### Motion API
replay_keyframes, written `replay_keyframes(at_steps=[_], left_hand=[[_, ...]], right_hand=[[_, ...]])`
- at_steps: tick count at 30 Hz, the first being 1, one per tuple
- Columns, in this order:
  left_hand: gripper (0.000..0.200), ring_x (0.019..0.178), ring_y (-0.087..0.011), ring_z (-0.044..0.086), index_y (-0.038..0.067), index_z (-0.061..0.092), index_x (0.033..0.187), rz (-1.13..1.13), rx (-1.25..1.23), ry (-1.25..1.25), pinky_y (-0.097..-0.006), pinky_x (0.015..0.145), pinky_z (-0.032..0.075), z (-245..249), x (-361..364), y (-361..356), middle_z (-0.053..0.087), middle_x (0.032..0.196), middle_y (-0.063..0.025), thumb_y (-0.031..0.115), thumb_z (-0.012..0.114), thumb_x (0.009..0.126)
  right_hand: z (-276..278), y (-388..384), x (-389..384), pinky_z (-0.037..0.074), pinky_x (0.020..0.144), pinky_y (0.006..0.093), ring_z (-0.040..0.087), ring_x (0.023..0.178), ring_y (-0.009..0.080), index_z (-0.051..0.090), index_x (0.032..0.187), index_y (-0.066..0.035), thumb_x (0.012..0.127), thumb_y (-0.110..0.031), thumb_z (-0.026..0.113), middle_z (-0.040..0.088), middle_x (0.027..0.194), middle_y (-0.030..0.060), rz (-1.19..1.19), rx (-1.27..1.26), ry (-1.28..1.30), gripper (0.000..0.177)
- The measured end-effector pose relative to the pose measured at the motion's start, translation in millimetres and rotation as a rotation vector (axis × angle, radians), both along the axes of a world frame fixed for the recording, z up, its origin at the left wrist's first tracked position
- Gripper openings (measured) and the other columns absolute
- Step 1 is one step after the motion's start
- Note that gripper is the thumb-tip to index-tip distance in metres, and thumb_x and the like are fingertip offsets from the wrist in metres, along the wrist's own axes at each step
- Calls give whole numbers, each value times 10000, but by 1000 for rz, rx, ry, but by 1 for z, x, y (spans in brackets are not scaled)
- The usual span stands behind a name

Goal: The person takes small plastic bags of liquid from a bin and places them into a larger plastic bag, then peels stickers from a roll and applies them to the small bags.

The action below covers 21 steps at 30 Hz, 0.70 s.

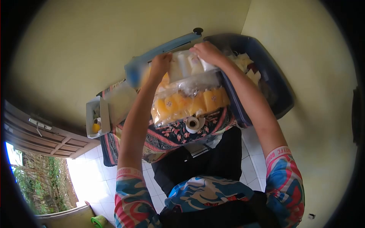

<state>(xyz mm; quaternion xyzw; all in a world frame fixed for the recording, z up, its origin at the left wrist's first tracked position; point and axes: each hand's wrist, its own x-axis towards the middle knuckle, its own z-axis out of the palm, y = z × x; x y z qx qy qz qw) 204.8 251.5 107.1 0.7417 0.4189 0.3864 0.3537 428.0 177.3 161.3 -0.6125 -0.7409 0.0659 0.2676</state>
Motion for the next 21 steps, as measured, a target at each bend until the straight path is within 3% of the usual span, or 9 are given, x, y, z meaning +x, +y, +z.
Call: replay_keyframes(at_steps=[1, 4, 7, 8, 11, 14, 21], left_hand=[[372, 728, -224, 636, -12, 693, 879, 24, 5, 57, -374, 668, 478, 1, 17, 13, 691, 798, -133, 343, 596, 938], [387, 837, -353, 685, 17, 717, 902, 20, 117, 272, -438, 736, 510, -5, 52, 53, 707, 922, -212, 379, 580, 921], [354, 941, -388, 672, 26, 726, 899, 105, 288, 690, -427, 806, 535, -2, 71, 60, 704, 949, -211, 335, 554, 906], [316, 939, -360, 686, 77, 748, 915, 146, 295, 794, -429, 813, 546, -2, 77, 61, 719, 983, -167, 313, 539, 900], [263, 962, -326, 692, 103, 747, 953, 103, 404, 923, -422, 814, 551, -1, 78, 57, 723, 999, -144, 267, 554, 884], [379, 1034, -329, 672, 70, 738, 969, 129, 188, 901, -431, 855, 544, 7, 79, 50, 717, 999, -165, 426, 677, 856], [432, 1035, -321, 674, 77, 728, 1015, 159, 193, 958, -416, 858, 546, 9, 76, 39, 709, 1056, -163, 476, 681, 855]], right_hand=[[-2, 12, 12, 513, 739, 471, 660, 811, 397, 699, 903, 0, 937, -316, 573, 667, 844, 244, 10, 23, -66, 342], [-23, 63, 55, 512, 743, 489, 658, 833, 418, 698, 856, 13, 940, -309, 574, 669, 853, 248, 85, 57, -303, 355], [-31, 80, 57, 516, 736, 491, 661, 829, 416, 705, 838, 4, 935, -327, 585, 676, 851, 236, -42, -54, -415, 365], [-36, 85, 56, 517, 769, 478, 674, 840, 382, 721, 815, -28, 921, -344, 605, 689, 847, 212, -34, -48, -496, 353], [-53, 91, 59, 495, 849, 478, 685, 845, 343, 733, 778, -64, 904, -335, 625, 700, 842, 188, 43, 32, -494, 317], [-61, 89, 56, 453, 931, 486, 691, 844, 315, 739, 784, -91, 870, -321, 653, 709, 841, 167, 15, 61, -603, 260], [-71, 80, 57, 403, 994, 507, 684, 833, 332, 720, 823, -80, 862, -207, 596, 704, 815, 159, 7, 108, -585, 181]])
